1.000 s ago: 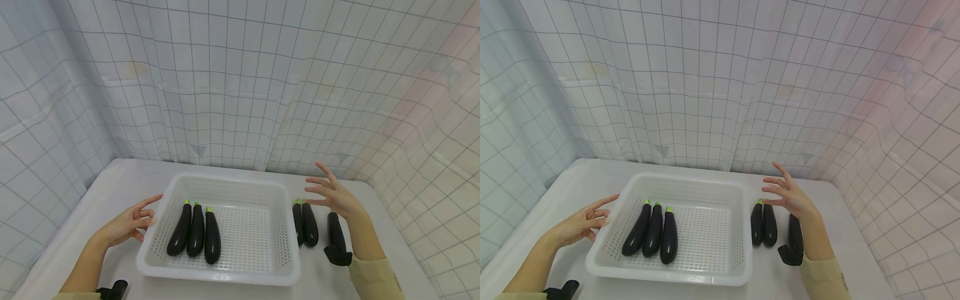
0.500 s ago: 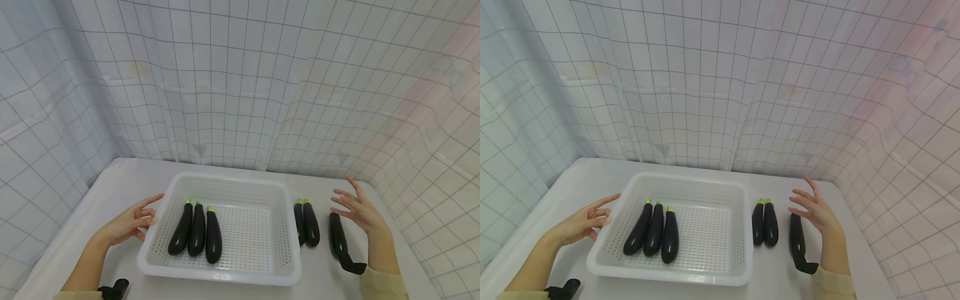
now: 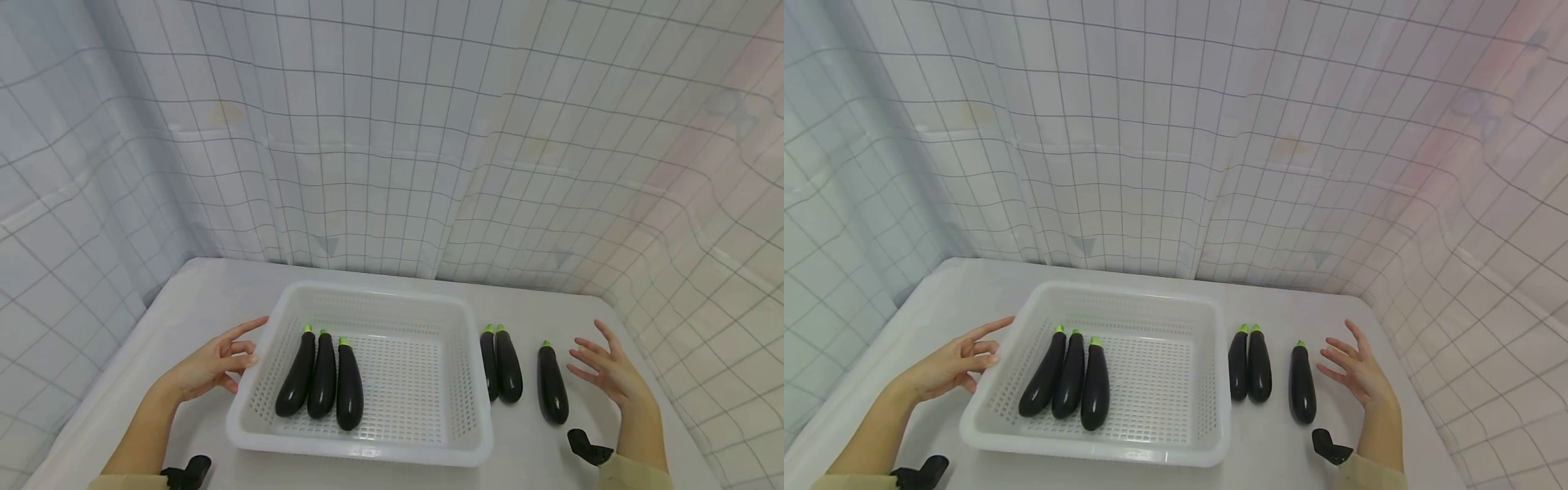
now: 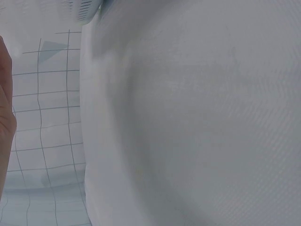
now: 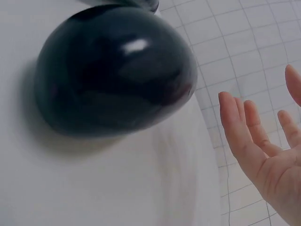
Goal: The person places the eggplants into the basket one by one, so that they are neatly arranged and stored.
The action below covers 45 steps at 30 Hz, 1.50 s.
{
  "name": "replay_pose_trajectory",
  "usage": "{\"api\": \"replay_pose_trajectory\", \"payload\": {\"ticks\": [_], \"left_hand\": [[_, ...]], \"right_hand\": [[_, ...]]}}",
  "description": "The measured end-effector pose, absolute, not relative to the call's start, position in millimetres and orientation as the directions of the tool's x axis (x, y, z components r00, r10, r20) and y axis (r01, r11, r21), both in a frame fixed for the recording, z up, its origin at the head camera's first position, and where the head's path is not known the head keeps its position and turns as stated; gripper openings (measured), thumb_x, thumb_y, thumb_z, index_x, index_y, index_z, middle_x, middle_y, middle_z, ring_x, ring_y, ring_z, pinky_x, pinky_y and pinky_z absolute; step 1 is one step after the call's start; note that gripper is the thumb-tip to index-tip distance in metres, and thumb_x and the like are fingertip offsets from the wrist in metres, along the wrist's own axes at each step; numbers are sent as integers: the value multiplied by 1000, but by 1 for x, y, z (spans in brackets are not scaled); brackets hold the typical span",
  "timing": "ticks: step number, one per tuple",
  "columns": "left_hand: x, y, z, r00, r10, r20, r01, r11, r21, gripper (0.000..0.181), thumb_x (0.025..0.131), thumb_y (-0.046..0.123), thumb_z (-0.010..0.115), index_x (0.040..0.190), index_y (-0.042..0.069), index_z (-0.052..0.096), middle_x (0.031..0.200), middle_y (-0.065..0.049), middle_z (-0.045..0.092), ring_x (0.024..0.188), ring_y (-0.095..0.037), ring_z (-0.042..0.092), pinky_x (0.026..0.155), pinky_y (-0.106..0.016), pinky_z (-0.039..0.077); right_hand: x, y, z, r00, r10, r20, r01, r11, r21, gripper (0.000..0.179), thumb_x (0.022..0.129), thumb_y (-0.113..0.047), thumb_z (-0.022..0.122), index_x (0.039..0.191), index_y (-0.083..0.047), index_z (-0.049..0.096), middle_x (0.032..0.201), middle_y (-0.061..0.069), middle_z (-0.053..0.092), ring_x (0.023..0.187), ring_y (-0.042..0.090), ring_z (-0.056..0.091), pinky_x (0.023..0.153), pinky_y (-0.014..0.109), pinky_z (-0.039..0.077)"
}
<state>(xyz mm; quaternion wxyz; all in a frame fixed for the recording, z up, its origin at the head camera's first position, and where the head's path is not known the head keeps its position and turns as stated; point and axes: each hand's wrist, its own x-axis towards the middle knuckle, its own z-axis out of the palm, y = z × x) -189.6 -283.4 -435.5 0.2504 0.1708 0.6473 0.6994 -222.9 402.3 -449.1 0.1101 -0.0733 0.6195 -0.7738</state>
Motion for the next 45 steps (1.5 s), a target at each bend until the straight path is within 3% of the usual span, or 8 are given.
{"api": "replay_pose_trajectory", "payload": {"ticks": [5,13,20,29,33,40,45], "left_hand": [[-189,-284,-436,-816,573,-81,-127,-41,991,63,94,1,44,145,28,19,94,2,58,82,-15,65,60,-37,56],[-190,-285,-438,-809,583,-70,-125,-55,991,64,94,0,43,146,29,19,92,3,57,82,-15,65,60,-37,56],[-190,-284,-440,-809,585,-59,-118,-64,991,65,94,-1,43,147,26,16,92,3,56,81,-15,65,59,-36,57],[-192,-285,-442,-814,572,-95,-141,-35,989,66,94,1,45,147,22,11,92,5,56,81,-14,64,60,-34,57],[-192,-284,-442,-816,570,-96,-139,-31,990,66,95,2,45,147,22,10,92,4,57,81,-14,64,59,-34,57],[-192,-284,-442,-820,564,-101,-138,-24,990,66,94,1,45,147,22,10,92,4,57,79,-13,64,59,-33,57],[-191,-284,-442,-821,561,-102,-140,-24,990,66,94,1,45,147,22,10,91,4,57,79,-13,64,59,-33,57]], "right_hand": [[-220,407,-458,-969,-233,-85,107,-84,-991,77,95,2,41,146,-32,-5,116,-5,46,101,12,57,85,37,51],[-217,408,-469,-954,-214,-211,208,35,-977,80,95,-4,46,146,-33,-9,119,1,41,99,11,57,87,40,50],[-216,402,-474,-946,-176,-271,252,124,-960,87,92,-7,53,146,-25,-12,126,15,33,96,10,58,88,45,48],[-215,395,-472,-930,-187,-317,272,230,-934,83,93,-15,54,147,-27,-9,140,29,19,102,5,50,92,51,44],[-214,391,-470,-918,-192,-346,295,253,-921,83,92,-17,55,147,-26,-5,142,29,16,108,12,47,92,55,42],[-216,385,-471,-904,-199,-378,314,288,-905,82,91,-17,56,147,-22,-2,143,32,9,124,41,33,89,59,42],[-215,381,-470,-895,-206,-396,325,306,-895,82,90,-18,58,148,-21,-1,144,32,5,127,47,26,88,57,44]]}}
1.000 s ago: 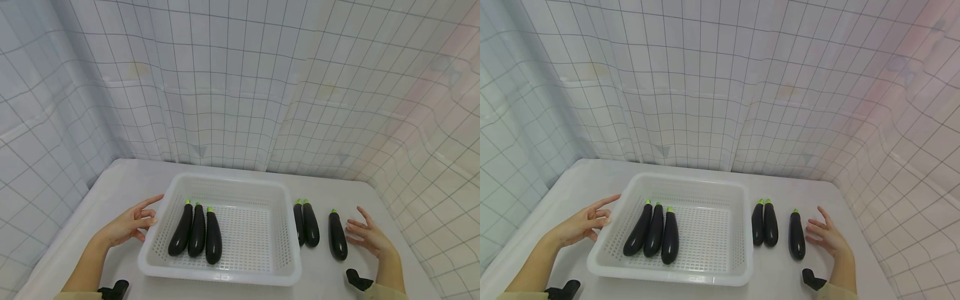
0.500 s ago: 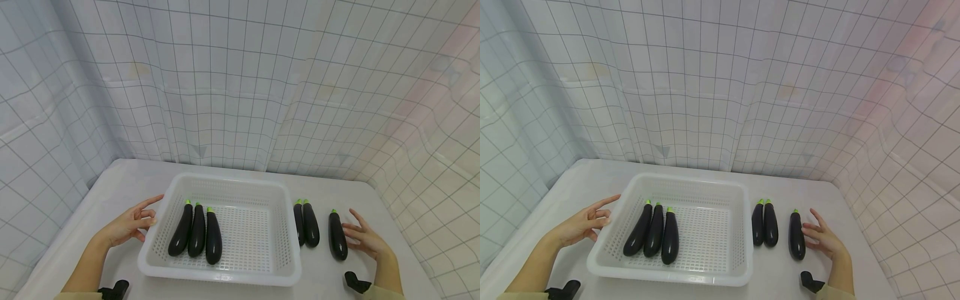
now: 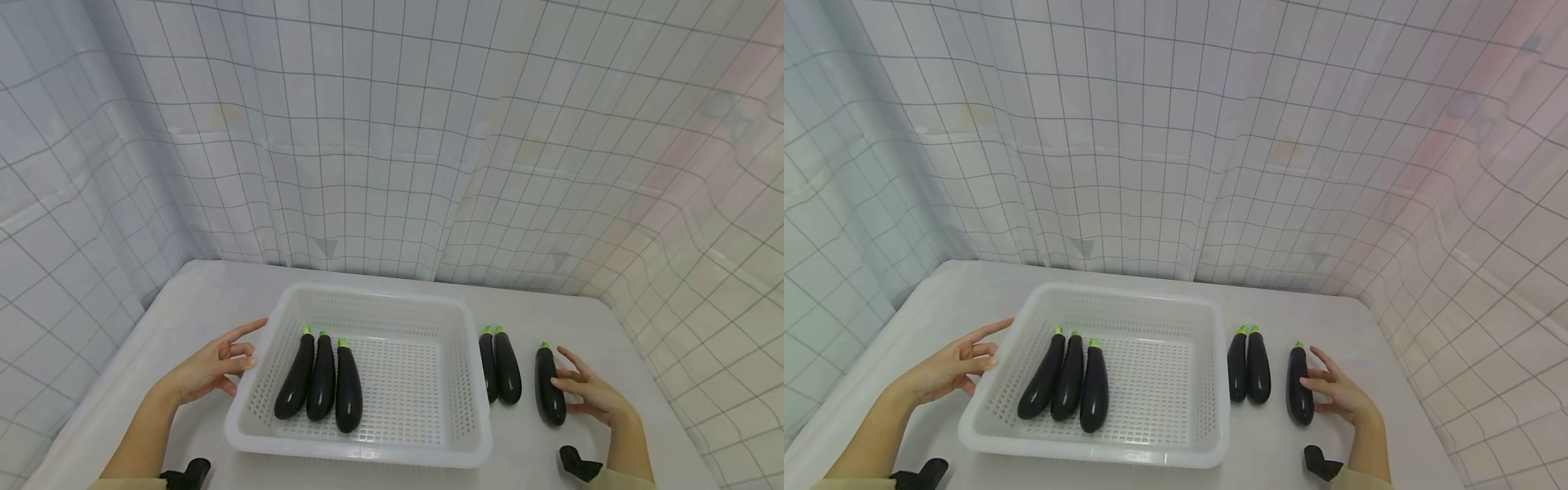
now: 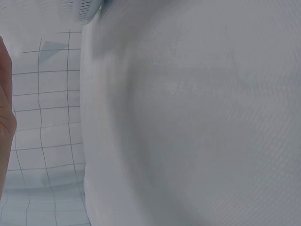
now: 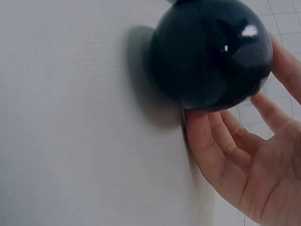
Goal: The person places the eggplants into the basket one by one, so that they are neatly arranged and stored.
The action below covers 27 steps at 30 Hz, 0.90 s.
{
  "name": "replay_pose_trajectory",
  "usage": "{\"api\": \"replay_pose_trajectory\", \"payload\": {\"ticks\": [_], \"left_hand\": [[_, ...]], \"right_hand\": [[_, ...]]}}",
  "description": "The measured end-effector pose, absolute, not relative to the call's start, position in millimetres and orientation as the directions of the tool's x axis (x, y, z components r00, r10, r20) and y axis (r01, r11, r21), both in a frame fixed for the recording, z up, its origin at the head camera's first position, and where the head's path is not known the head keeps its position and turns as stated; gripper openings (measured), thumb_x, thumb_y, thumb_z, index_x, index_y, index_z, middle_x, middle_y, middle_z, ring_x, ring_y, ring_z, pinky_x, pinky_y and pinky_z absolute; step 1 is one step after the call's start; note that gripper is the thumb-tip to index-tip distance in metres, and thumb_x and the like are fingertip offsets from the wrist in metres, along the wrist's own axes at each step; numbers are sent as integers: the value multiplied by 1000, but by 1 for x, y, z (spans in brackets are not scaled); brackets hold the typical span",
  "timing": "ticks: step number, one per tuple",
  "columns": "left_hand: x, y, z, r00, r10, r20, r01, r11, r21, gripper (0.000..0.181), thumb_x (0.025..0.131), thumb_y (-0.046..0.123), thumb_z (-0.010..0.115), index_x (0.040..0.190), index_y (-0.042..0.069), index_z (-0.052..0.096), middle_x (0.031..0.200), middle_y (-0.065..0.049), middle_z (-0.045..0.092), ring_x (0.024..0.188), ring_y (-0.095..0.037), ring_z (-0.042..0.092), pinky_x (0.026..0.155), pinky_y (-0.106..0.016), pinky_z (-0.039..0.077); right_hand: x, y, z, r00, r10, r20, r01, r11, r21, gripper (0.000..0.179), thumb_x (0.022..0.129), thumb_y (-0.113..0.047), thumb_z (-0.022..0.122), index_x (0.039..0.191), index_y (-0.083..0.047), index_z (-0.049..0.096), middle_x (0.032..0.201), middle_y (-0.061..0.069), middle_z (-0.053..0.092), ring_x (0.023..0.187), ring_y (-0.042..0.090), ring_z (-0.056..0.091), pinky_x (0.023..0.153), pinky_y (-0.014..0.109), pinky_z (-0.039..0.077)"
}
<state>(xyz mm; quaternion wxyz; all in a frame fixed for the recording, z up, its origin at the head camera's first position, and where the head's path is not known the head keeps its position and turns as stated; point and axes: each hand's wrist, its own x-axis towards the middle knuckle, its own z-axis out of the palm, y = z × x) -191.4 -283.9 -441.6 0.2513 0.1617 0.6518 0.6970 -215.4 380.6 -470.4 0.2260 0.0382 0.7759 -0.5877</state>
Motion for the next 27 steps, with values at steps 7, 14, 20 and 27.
{"api": "replay_pose_trajectory", "payload": {"ticks": [7,14,20,27], "left_hand": [[-191,-284,-441,-819,566,-94,-136,-32,990,67,94,1,45,147,21,10,91,4,56,80,-14,64,59,-34,57],[-191,-284,-442,-817,570,-87,-133,-39,990,66,94,1,44,147,21,10,92,3,57,81,-15,64,60,-36,57],[-191,-285,-442,-816,572,-87,-134,-40,990,66,95,1,44,147,21,10,92,3,57,81,-14,64,60,-35,57],[-192,-285,-442,-817,569,-93,-139,-37,990,66,95,1,44,147,20,9,93,3,57,81,-14,64,60,-35,57]], "right_hand": [[-216,378,-471,-889,-210,-408,324,340,-883,84,89,-17,59,147,-19,-1,142,34,7,123,43,35,85,54,47],[-216,373,-469,-886,-190,-424,343,346,-873,84,88,-16,61,148,-17,1,140,34,11,112,32,46,83,52,49],[-215,373,-469,-888,-173,-425,370,277,-887,80,89,-15,59,148,-18,4,144,35,3,110,26,46,83,45,50],[-216,372,-463,-905,-186,-382,362,134,-923,74,93,-16,52,148,-30,3,140,15,21,105,15,42,82,37,47]]}}
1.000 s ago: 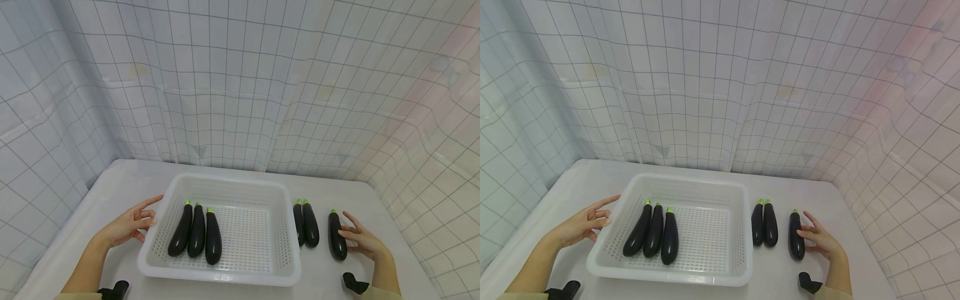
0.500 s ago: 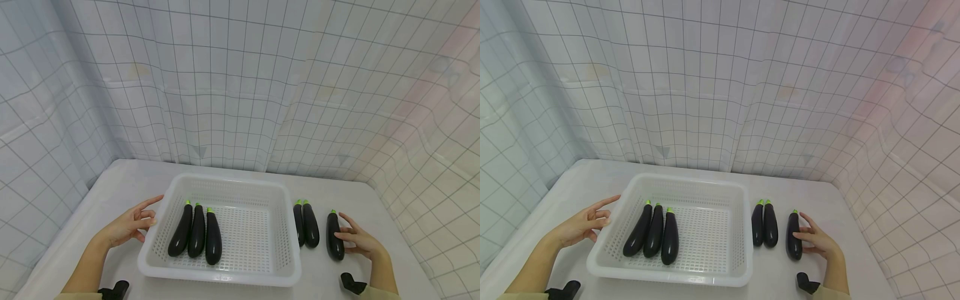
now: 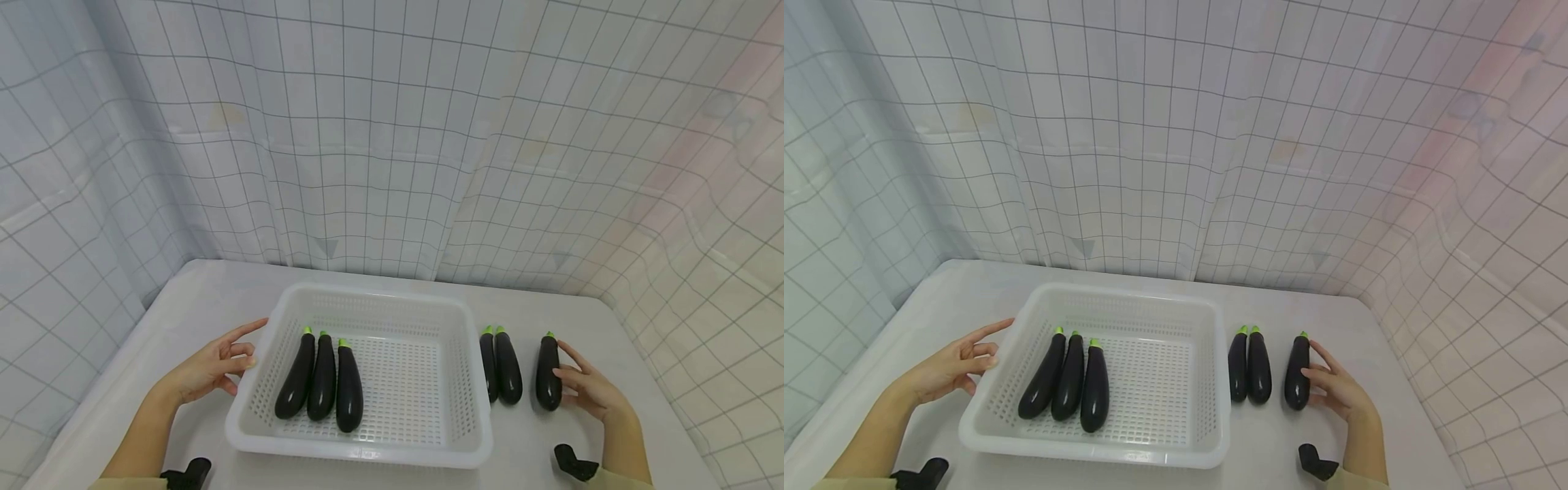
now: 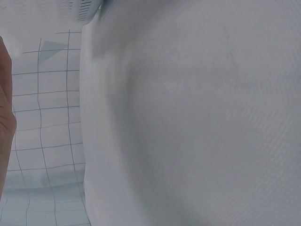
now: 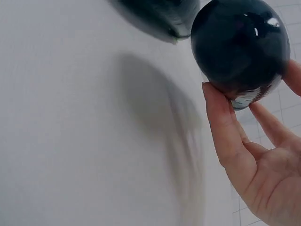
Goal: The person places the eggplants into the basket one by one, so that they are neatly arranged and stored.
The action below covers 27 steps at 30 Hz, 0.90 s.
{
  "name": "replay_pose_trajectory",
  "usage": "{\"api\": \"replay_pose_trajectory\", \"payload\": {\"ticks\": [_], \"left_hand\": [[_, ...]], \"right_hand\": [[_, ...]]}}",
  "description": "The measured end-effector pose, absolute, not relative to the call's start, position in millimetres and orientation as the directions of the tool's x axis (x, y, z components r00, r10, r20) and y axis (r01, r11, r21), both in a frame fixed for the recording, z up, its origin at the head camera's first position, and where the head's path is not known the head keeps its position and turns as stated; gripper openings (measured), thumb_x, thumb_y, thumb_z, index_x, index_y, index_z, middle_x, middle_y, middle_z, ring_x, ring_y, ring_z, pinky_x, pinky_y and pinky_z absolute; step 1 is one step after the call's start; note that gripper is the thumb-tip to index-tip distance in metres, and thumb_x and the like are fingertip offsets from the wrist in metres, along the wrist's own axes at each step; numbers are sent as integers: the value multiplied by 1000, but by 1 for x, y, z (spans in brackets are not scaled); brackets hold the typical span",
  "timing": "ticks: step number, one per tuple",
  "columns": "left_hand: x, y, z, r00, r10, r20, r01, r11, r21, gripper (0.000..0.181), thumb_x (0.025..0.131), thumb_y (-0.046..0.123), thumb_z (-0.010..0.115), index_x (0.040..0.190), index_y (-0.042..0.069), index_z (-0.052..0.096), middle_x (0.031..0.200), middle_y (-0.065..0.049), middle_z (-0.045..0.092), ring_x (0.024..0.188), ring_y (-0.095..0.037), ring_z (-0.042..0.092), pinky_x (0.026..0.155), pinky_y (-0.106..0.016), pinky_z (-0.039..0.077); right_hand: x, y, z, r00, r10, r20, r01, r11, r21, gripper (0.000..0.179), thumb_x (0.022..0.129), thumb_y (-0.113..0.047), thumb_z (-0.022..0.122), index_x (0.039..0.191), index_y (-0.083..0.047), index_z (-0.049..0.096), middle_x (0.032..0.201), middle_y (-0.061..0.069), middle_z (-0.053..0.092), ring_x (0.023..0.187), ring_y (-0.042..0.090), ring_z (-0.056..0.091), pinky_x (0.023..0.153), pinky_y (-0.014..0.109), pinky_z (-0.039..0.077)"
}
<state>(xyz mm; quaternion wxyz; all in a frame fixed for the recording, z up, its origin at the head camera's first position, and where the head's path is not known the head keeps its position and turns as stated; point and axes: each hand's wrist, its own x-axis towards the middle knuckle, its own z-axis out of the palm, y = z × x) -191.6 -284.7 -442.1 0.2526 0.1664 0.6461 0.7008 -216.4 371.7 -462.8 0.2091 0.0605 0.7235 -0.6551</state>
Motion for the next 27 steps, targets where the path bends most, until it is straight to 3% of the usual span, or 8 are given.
{"api": "replay_pose_trajectory", "payload": {"ticks": [3,7,14,27], "left_hand": [[-191,-285,-442,-815,572,-92,-136,-34,990,66,95,2,44,147,21,10,93,3,57,82,-15,64,60,-36,57],[-191,-286,-441,-813,575,-90,-131,-29,991,65,95,2,44,147,23,12,93,3,57,84,-16,64,61,-37,57],[-190,-286,-438,-814,575,-75,-116,-35,993,64,95,1,44,146,24,16,94,2,58,85,-17,65,61,-39,56],[-191,-285,-439,-806,589,-59,-115,-57,992,64,95,-1,43,147,25,16,94,2,59,85,-17,65,61,-40,56]], "right_hand": [[-218,370,-457,-917,-232,-326,318,70,-945,72,95,-12,48,148,-30,2,123,1,42,98,11,49,79,35,48],[-220,368,-448,-918,-322,-231,262,-55,-963,70,96,-5,41,148,-29,0,108,-9,54,94,8,56,78,33,50],[-221,355,-424,-910,-390,-138,219,-171,-961,69,96,0,37,148,-30,2,112,-7,55,99,8,56,79,33,50],[-222,308,-382,-926,-364,-97,137,-87,-987,71,93,0,47,148,-27,10,119,-5,49,102,12,56,83,38,47]]}}
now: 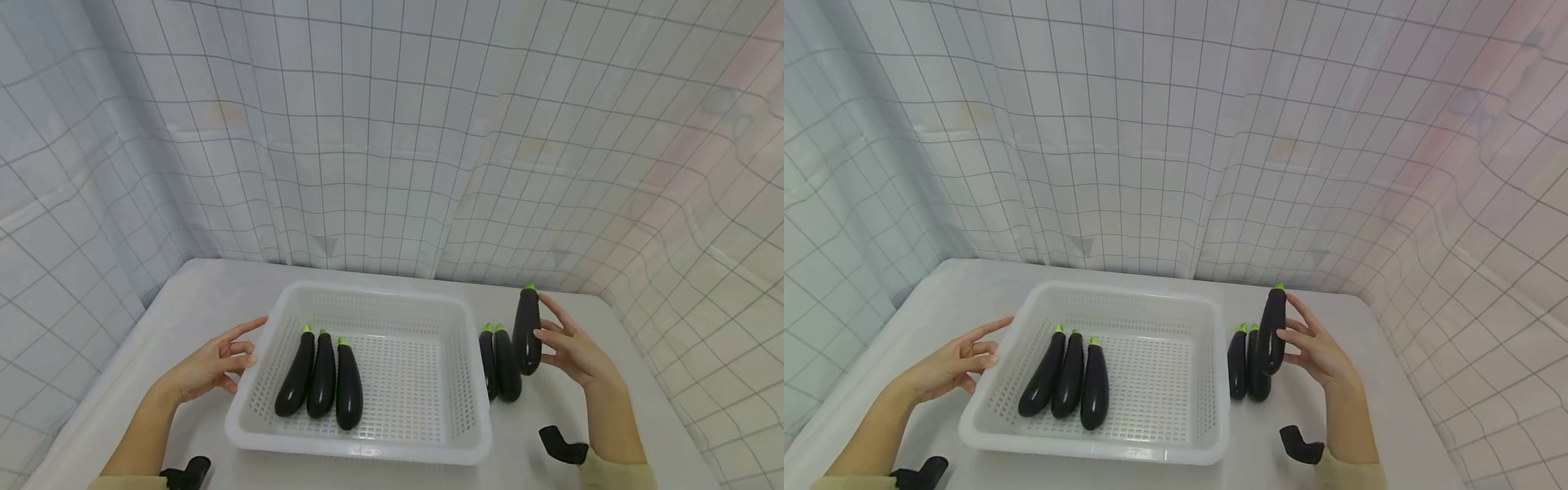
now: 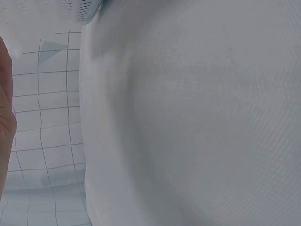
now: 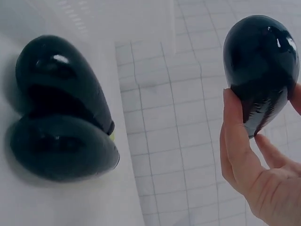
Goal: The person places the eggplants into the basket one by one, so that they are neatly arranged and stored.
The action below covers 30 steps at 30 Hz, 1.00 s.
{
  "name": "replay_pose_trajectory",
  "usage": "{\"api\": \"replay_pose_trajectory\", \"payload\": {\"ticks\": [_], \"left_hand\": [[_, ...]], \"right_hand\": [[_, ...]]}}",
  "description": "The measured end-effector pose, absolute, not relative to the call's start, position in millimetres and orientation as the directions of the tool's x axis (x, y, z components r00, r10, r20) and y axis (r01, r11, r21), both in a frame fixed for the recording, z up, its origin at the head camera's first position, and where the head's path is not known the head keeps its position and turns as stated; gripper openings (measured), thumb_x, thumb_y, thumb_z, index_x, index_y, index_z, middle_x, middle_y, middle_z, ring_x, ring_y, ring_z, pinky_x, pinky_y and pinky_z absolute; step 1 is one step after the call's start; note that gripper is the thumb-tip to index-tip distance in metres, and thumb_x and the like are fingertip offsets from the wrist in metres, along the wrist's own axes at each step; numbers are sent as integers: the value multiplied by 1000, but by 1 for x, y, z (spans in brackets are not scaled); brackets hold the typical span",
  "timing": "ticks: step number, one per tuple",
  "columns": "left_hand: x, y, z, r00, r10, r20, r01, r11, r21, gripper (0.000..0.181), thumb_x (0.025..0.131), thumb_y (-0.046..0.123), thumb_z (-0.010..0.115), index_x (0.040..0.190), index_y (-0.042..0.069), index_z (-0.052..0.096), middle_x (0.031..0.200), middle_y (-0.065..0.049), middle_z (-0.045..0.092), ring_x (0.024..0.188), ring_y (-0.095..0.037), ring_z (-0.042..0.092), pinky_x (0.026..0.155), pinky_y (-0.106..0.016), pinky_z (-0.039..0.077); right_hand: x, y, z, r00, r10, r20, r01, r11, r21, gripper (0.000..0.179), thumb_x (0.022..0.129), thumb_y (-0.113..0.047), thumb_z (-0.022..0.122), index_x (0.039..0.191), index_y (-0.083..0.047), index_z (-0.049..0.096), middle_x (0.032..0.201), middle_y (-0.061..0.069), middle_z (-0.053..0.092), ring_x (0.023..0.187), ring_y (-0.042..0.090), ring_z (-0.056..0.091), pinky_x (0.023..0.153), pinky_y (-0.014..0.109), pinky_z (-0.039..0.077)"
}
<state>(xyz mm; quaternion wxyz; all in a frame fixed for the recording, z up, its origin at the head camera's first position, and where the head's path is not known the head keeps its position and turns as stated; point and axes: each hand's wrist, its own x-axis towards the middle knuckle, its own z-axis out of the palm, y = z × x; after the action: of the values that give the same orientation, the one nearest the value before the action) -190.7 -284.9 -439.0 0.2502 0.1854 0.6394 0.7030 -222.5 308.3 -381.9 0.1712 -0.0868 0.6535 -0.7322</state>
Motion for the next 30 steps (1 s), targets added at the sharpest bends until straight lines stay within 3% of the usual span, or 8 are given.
{"api": "replay_pose_trajectory", "payload": {"ticks": [9,23,30], "left_hand": [[-190,-284,-438,-803,594,-52,-114,-66,991,63,95,-1,43,146,27,18,95,2,59,85,-17,65,61,-38,56],[-189,-284,-437,-811,581,-70,-118,-46,992,64,94,0,44,146,24,16,93,3,58,84,-16,65,61,-36,56],[-190,-285,-439,-809,583,-77,-114,-28,993,65,95,1,44,147,22,13,93,4,58,85,-16,65,63,-42,56]], "right_hand": [[-223,265,-363,-937,-343,-75,120,-112,-986,73,90,2,50,148,-24,14,113,0,52,95,14,59,82,42,47],[-218,201,-364,-910,-386,-149,189,-67,-980,79,87,-1,57,147,-26,13,136,20,31,105,22,54,86,49,47],[-213,173,-371,-897,-390,-207,239,-33,-970,81,83,-2,62,146,-28,18,138,20,30,107,26,52,87,52,47]]}}
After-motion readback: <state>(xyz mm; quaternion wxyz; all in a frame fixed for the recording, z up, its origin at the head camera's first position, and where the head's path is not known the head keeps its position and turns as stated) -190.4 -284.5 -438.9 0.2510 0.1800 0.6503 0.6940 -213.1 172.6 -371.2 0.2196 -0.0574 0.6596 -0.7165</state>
